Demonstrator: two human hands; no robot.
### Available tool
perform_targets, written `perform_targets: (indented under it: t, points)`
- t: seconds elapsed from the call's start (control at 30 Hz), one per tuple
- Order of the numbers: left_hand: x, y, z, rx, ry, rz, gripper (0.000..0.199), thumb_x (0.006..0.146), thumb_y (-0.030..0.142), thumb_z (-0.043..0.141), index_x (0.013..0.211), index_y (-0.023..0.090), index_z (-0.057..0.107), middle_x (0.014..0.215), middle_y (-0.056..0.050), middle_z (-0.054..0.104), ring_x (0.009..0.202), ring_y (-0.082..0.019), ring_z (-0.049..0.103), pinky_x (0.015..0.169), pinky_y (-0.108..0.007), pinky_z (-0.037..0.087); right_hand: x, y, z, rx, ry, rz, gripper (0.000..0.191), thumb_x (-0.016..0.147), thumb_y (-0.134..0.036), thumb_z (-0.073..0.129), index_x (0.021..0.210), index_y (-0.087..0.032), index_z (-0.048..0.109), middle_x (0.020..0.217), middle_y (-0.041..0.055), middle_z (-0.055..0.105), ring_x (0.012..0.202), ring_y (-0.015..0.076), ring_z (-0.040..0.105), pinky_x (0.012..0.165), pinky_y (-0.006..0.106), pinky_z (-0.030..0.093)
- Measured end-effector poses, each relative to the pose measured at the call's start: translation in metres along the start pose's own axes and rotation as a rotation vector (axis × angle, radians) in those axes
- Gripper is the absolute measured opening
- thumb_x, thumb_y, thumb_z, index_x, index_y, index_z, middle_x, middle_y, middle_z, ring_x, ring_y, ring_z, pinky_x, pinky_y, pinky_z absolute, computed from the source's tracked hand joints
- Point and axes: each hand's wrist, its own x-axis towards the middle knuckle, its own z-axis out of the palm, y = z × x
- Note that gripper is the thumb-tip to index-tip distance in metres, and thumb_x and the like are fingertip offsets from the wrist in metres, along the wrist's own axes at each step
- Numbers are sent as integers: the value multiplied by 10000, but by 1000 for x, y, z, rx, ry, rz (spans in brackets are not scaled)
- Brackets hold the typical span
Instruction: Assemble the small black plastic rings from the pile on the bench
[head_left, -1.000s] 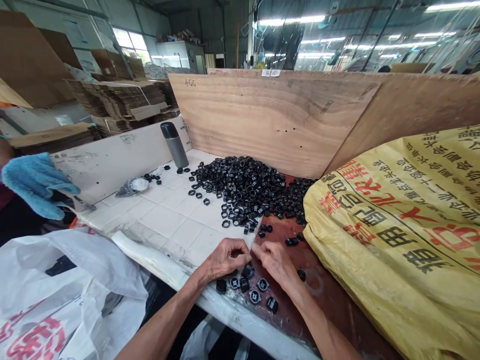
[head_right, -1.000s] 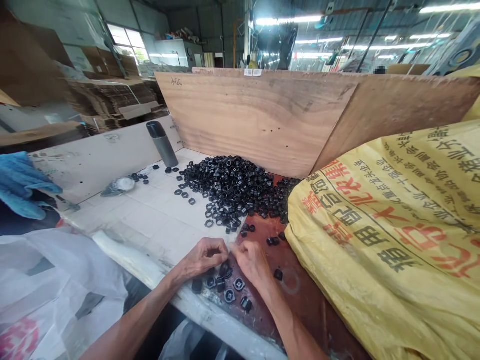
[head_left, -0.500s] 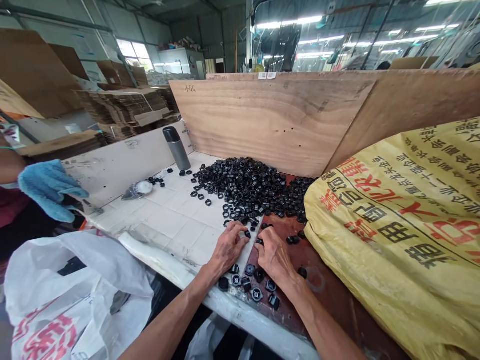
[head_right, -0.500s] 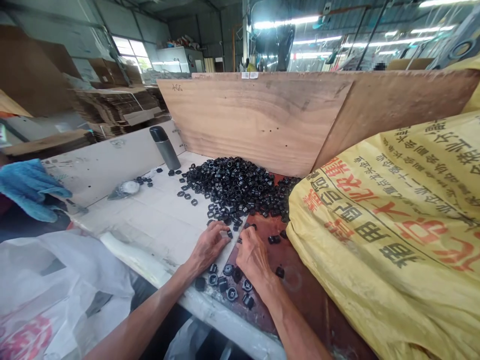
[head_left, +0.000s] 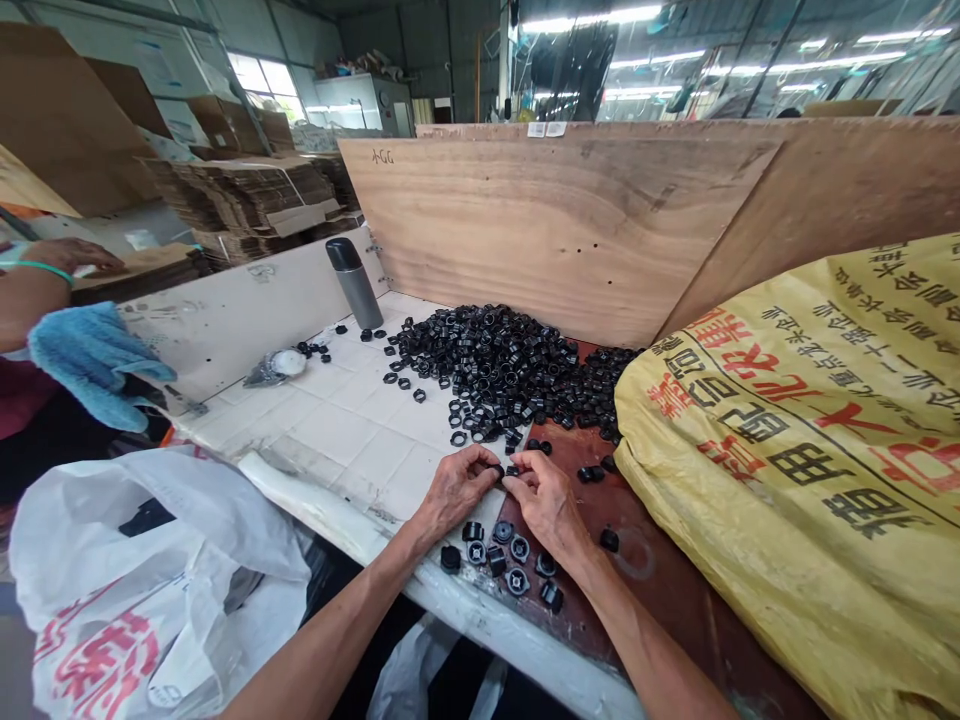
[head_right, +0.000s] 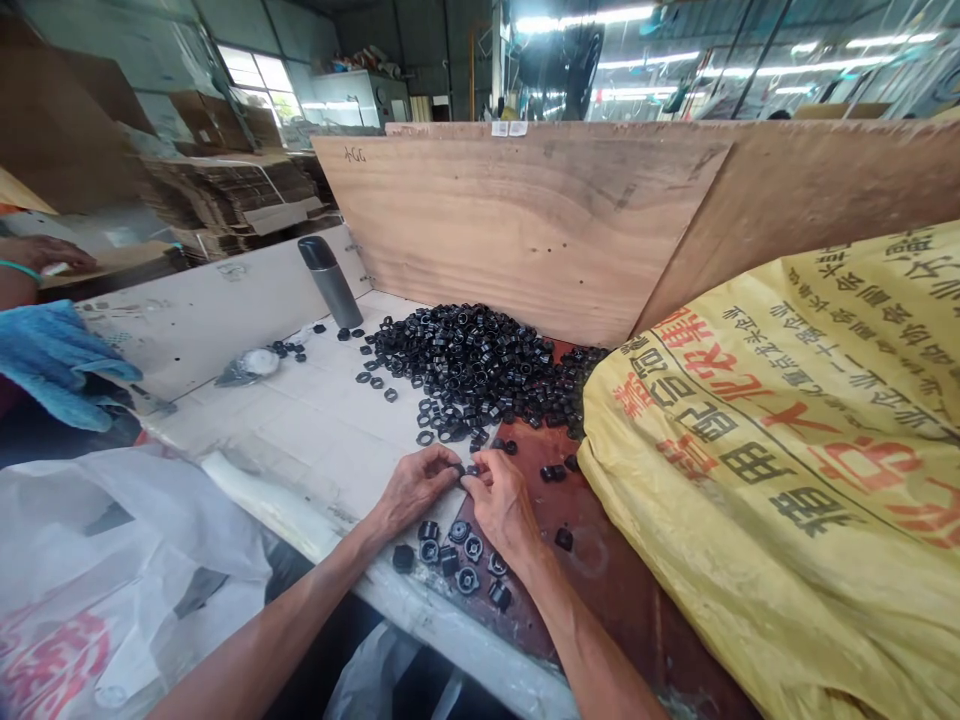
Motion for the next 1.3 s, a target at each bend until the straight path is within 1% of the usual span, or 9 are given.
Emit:
perform_targets:
  t: [0.17,0.3,0.47,0.57,0.67,0.73,0.87,1.03,1.3]
  points:
    - [0,4,1,-290,29,-179,114,778,233,633,859,176,577,590,40,642,577,-137,654,607,-258,554,0,-8,1,131,1,23,147,844,-249,622,981,-206,648,986,48,668,785,163,666,702,267,548]
    - [-3,9,1,-355,18,-150,192,776,229,644,955,161,631,670,24,665,601,-137,682,635,-271,583,-2,-12,1,131,-6,-25,178,870,-238,591,1029,-206,663,1019,64,668,839,175,669,742,277,554]
    - [-5,11,0,-371,-35,-89,205,748,253,699,916,137,718,957,-63,712,785,-184,726,764,-329,612,-1,-14,-4,104,119,-27,154,859,-248,617,989,-198,686,967,61,681,791,177,663,711,278,543]
    - [-3,9,1,-369,54,-196,184,770,254,679,914,140,692,767,-28,720,686,-172,724,720,-315,612,-3,-21,-6,138,119,-53,152,869,-260,627,995,-201,690,990,65,678,807,176,658,711,273,540]
    - [-2,7,1,-298,93,-182,160,765,236,679,901,153,683,682,2,705,635,-157,701,651,-272,591,-6,-25,-3,122,14,-81,148,861,-226,631,989,-205,703,967,60,685,817,179,658,724,279,542]
    - [-3,7,0,-302,71,-138,195,764,247,690,938,159,691,757,-8,726,665,-157,699,648,-265,584,-7,-24,1,79,-12,-112,154,853,-198,625,981,-208,709,962,61,690,852,190,661,757,294,546]
    - [-5,10,-2,-470,-30,-150,331,798,327,694,1079,154,670,911,-43,742,773,-192,727,770,-327,589,-5,-19,4,40,60,-139,172,866,-191,600,999,-213,706,992,71,690,910,200,666,804,314,553]
    - [-7,12,-5,-561,-59,-164,357,817,384,701,1088,156,652,906,-37,728,739,-181,727,807,-351,578,-5,-17,4,73,101,-103,144,875,-218,603,995,-222,681,984,58,682,855,183,672,770,289,554]
    - [-8,15,-9,-604,-149,-74,360,772,308,774,1065,148,641,886,-43,726,781,-173,698,810,-322,558,-7,-18,3,76,138,-75,117,881,-240,616,986,-224,666,953,43,684,829,175,664,765,282,538]
